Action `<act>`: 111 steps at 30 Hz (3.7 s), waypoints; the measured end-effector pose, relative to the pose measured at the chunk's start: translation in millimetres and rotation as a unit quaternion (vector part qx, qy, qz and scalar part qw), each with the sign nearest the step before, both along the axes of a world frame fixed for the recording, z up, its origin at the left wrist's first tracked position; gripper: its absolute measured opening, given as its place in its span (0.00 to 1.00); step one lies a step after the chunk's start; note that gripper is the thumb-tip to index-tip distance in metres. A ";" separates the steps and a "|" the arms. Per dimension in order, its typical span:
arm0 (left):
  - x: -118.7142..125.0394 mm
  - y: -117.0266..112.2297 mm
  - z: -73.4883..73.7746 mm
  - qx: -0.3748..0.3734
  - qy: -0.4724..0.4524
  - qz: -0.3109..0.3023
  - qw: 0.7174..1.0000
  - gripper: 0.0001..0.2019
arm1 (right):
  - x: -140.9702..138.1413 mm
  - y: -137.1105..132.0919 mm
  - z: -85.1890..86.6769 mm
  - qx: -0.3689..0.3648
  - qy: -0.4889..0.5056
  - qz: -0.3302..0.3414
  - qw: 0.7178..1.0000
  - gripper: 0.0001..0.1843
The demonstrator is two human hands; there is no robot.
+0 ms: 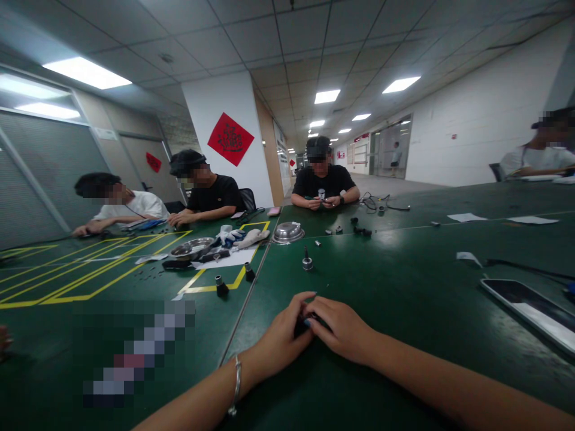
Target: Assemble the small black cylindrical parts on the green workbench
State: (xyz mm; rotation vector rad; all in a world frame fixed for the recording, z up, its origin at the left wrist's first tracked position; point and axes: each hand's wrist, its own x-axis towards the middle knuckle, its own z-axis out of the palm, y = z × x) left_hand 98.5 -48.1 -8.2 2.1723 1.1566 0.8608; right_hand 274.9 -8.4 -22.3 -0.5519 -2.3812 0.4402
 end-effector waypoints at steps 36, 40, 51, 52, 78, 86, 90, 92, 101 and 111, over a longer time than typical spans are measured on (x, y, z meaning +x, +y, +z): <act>-80.5 49.4 13.2 0.129 0.281 0.385 0.870 0.10 | -1.7 -5.0 0.2 -0.019 -0.005 -0.114 0.993 0.20; -92.1 50.8 18.1 0.124 0.312 0.453 0.826 0.11 | -2.5 -5.6 0.9 -0.007 -0.006 -0.113 0.994 0.20; -95.2 49.3 14.6 0.141 0.308 0.445 0.829 0.11 | -2.6 -8.0 5.5 -0.014 -0.028 -0.123 0.992 0.20; -94.5 49.2 15.0 0.141 0.308 0.446 0.829 0.11 | -2.5 -8.0 6.0 -0.017 -0.029 -0.122 0.992 0.20; -99.2 54.7 14.1 0.089 0.282 0.423 0.857 0.19 | -3.2 -7.5 8.0 -0.013 -0.059 -0.127 0.990 0.17; -99.7 56.1 12.8 0.083 0.264 0.409 0.870 0.18 | -2.6 -7.0 8.0 -0.015 -0.064 -0.123 0.990 0.16; -100.1 57.7 10.1 0.070 0.246 0.413 0.874 0.18 | -3.3 -6.5 7.3 -0.015 -0.062 -0.122 0.991 0.16; -99.9 58.7 7.9 0.059 0.232 0.422 0.874 0.18 | -3.4 -6.4 7.6 -0.014 -0.062 -0.121 0.991 0.16; -100.5 58.8 4.1 0.033 0.168 0.425 0.889 0.19 | -1.8 -7.7 10.2 -0.027 -0.074 -0.118 0.990 0.16; -108.1 66.2 1.3 0.013 0.139 0.408 0.902 0.20 | -2.1 -6.4 8.2 -0.022 -0.074 -0.117 0.990 0.15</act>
